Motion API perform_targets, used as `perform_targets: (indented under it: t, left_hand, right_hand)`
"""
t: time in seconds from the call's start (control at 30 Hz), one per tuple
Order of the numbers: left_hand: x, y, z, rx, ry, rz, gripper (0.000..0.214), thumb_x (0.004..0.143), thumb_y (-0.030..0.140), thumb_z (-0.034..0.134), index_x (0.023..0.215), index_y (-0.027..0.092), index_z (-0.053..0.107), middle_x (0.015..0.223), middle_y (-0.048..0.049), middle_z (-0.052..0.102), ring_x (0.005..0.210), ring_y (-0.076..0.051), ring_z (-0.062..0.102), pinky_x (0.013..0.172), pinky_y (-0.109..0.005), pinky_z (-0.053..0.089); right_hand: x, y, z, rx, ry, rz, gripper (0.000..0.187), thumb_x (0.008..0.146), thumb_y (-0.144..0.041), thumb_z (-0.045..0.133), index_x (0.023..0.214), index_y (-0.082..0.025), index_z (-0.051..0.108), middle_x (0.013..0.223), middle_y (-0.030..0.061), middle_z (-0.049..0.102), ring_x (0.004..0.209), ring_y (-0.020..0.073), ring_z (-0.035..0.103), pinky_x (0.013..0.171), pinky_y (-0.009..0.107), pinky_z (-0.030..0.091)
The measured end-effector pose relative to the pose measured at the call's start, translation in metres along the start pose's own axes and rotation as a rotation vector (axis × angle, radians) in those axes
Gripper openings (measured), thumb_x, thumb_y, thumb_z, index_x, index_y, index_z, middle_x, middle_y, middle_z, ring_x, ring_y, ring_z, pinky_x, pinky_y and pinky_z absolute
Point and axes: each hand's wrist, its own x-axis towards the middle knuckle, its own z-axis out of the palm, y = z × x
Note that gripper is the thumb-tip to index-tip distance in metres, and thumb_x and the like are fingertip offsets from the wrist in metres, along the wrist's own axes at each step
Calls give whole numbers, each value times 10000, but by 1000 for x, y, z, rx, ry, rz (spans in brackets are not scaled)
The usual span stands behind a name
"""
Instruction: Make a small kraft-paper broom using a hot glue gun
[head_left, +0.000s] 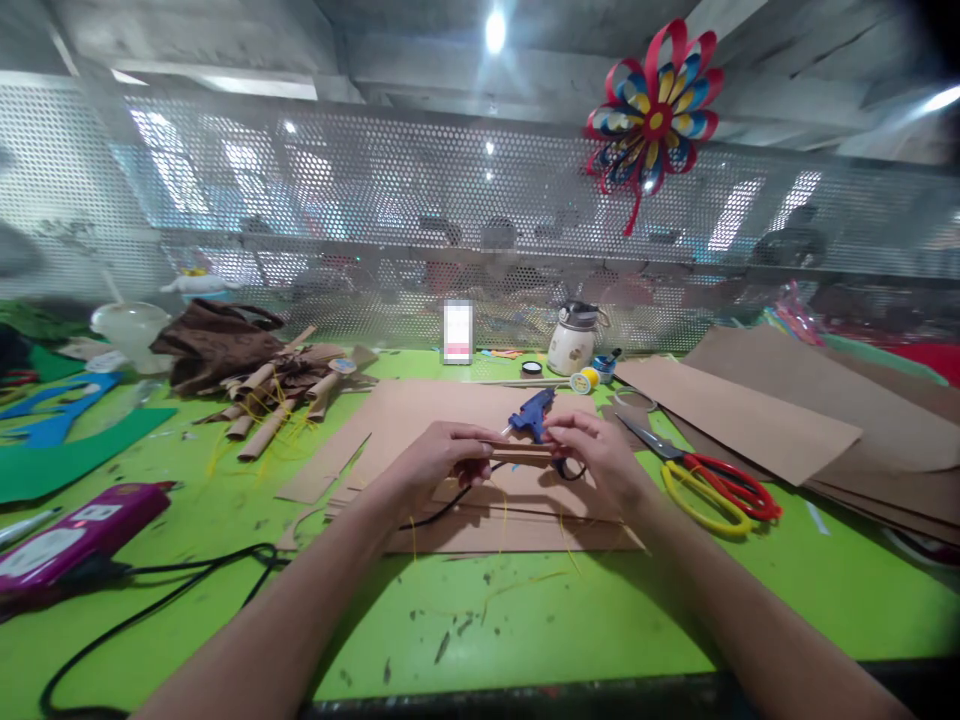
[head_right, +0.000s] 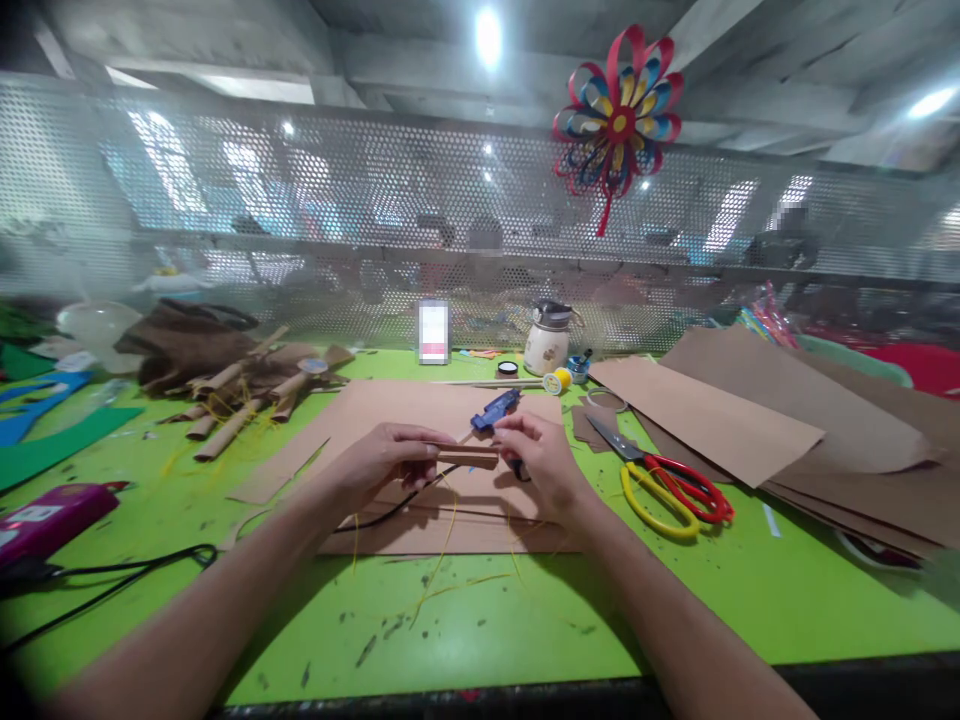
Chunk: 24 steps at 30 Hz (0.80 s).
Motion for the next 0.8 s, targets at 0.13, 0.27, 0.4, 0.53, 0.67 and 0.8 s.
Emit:
perform_targets:
  t: [0.13, 0.27, 0.4, 0.53, 0.67, 0.8]
  left_hand:
    - [1, -1, -3, 12, 16, -1, 268, 733, 219, 614, 952, 105, 717, 562, -14, 597, 483, -90, 469, 480, -228, 343]
    - [3, -3, -11, 20, 9, 19, 289, 743, 242, 594, 968, 110, 718, 574, -21, 584, 499, -93, 469, 486, -230, 369]
    - [8, -9, -21, 18, 21, 8, 318, 752, 242, 593, 1017, 112, 710, 583, -21, 581, 494, -89, 474, 464, -214, 353]
    - [10, -12, -25, 14, -11, -16, 270, 741, 215, 615, 970, 121, 722, 582, -19, 591, 497, -85, 473, 479, -212, 365]
    - [7, -7, -20, 78, -10, -40, 234, 750, 193, 605, 941, 136, 728, 531, -2, 572, 469, -82, 450, 464, -208, 348]
    - [5, -2, -16, 113, -35, -55, 235, 764, 184, 572, 933, 147, 730, 512, 12, 554, 463, -81, 444, 454, -204, 328]
  right_hand:
    - [11, -2, -13, -34, 133, -71, 175, 663, -347, 720, 690, -183, 665, 699, 29, 641, 653, 164, 555, 647, 322, 450]
    - [19, 5, -21, -73, 220, -94, 186, 645, -350, 714, 634, -185, 627, 596, 2, 581, 562, 142, 507, 592, 311, 425]
    - [26, 14, -30, -148, 279, -140, 220, 656, -381, 696, 594, -190, 606, 539, -11, 548, 525, 137, 485, 574, 307, 409]
    - [32, 17, -38, -276, 333, -167, 278, 686, -454, 666, 617, -191, 608, 505, -15, 519, 484, 132, 454, 530, 296, 378]
    - [40, 12, -36, -478, 307, -168, 415, 744, -587, 568, 599, -199, 598, 505, 9, 537, 490, 155, 484, 522, 300, 370]
    - [48, 8, -22, -811, 224, -200, 351, 680, -510, 684, 550, -200, 586, 632, 72, 635, 725, 245, 582, 662, 331, 394]
